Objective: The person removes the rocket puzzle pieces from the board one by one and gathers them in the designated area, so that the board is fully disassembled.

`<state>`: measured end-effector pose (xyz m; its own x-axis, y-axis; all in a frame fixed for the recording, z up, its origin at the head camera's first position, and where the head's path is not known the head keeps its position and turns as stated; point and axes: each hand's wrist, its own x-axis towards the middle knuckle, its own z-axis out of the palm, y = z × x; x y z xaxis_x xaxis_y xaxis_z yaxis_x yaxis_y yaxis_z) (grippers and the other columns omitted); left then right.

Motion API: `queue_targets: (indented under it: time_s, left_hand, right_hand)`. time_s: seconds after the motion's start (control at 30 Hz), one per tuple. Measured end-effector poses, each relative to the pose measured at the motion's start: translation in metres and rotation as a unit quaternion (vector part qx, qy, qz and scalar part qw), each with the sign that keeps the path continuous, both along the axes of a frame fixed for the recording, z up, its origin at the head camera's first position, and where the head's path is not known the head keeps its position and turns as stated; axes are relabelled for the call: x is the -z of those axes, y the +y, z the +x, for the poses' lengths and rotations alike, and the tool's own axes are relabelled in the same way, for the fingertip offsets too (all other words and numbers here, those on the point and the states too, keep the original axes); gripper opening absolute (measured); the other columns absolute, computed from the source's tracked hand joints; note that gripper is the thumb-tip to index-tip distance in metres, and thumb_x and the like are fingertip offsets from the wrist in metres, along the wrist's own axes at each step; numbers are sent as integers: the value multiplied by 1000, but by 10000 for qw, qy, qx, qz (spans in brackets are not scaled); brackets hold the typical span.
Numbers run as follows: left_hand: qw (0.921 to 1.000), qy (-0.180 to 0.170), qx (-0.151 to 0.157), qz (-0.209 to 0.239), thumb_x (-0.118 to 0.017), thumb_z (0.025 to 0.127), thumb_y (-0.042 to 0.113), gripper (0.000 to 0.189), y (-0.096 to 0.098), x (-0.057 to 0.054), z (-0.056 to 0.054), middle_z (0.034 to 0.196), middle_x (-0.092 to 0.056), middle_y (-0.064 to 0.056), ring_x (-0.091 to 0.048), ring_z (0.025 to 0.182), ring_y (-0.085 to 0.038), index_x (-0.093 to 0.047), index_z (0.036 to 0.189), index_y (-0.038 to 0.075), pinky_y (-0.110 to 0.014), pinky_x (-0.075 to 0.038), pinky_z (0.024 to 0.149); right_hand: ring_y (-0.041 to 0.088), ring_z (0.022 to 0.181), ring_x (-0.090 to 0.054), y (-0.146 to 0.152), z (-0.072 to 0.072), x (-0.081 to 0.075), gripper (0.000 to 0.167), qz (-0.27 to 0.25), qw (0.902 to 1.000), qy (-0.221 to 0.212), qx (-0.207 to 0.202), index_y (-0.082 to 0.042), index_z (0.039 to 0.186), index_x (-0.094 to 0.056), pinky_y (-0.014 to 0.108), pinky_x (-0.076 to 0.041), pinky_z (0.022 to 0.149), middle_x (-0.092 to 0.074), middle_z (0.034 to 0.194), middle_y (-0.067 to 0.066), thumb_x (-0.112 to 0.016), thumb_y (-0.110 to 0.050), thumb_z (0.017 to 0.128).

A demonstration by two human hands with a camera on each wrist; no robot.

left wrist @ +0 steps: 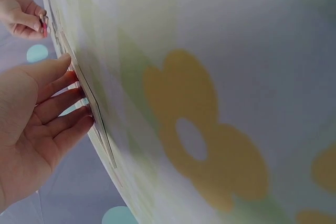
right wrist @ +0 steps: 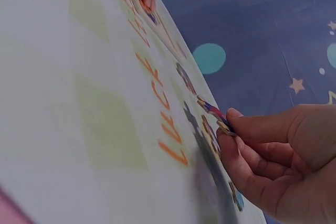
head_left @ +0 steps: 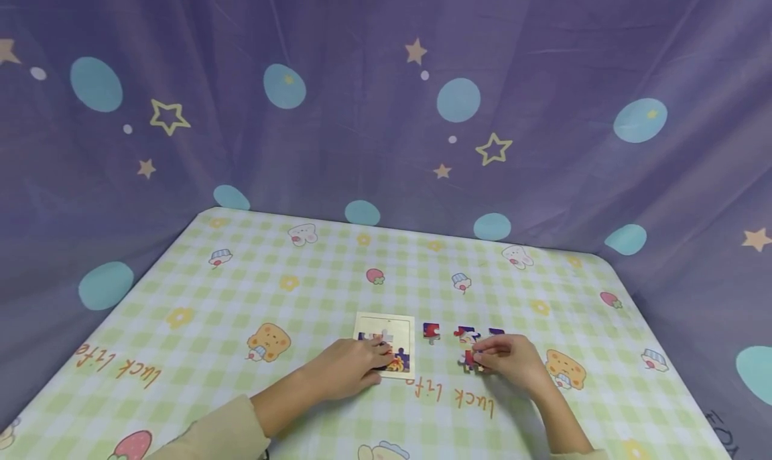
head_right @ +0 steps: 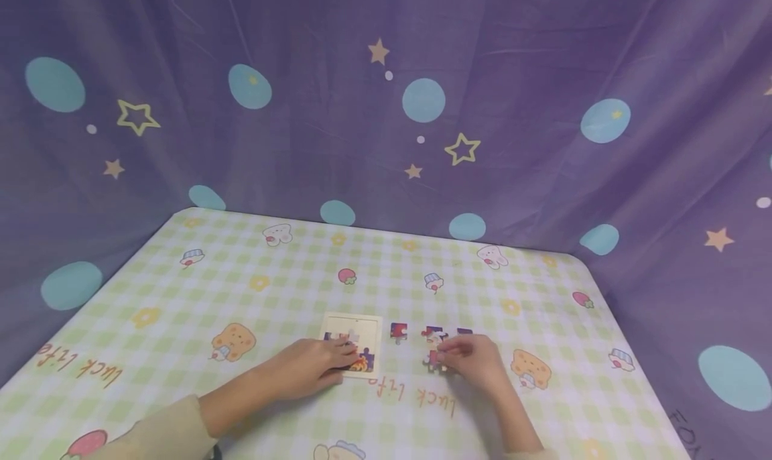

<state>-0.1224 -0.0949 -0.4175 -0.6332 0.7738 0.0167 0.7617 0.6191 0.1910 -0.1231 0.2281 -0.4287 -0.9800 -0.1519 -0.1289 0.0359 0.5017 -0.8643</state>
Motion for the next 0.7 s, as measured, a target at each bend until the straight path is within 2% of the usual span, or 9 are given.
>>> queue_targets:
  time_s: [0.13, 0.37, 0.6, 0.7]
  left_hand:
    - [10000, -73, -15, -8, -65, 96, 22, 35, -1, 0, 0, 132, -63, -9, -53, 130, -27, -67, 128, 8, -40, -53, 97]
    - [9991, -427, -64, -26, -63, 97, 23, 43, -5, 1, 2, 142, -55, -7, -45, 137, -26, -60, 137, 8, -40, -46, 104]
    - [9976, -687, -12, -1, -60, 99, 22, 49, -11, 6, 4, 150, -46, -7, -36, 143, -26, -50, 145, 8, -41, -38, 111]
    - [9973, -738, 34, 14, -58, 100, 22, 50, -13, 7, 4, 151, -44, -8, -33, 144, -26, -48, 146, 7, -42, -35, 113]
  right_hand:
    - [17, 74, -69, 9, 2, 0, 18, 110, 9997, -63, 185, 5, 98, -74, 23, -57, 64, -74, 84, 10, -77, -7, 84]
    - [19, 73, -70, 24, 4, 2, 17, 28, 9978, -173, 644, 9, 99, -72, 26, -60, 64, -73, 84, 13, -75, -1, 85]
    - [14, 69, -68, 34, 4, 0, 19, 894, 9912, 112, 972, 2, 95, -74, 21, -52, 58, -73, 80, 6, -81, -8, 81]
    - [15, 69, -68, 37, 4, 0, 18, 1000, 9896, 157, 1020, 2, 94, -74, 21, -52, 57, -73, 79, 7, -81, -8, 80]
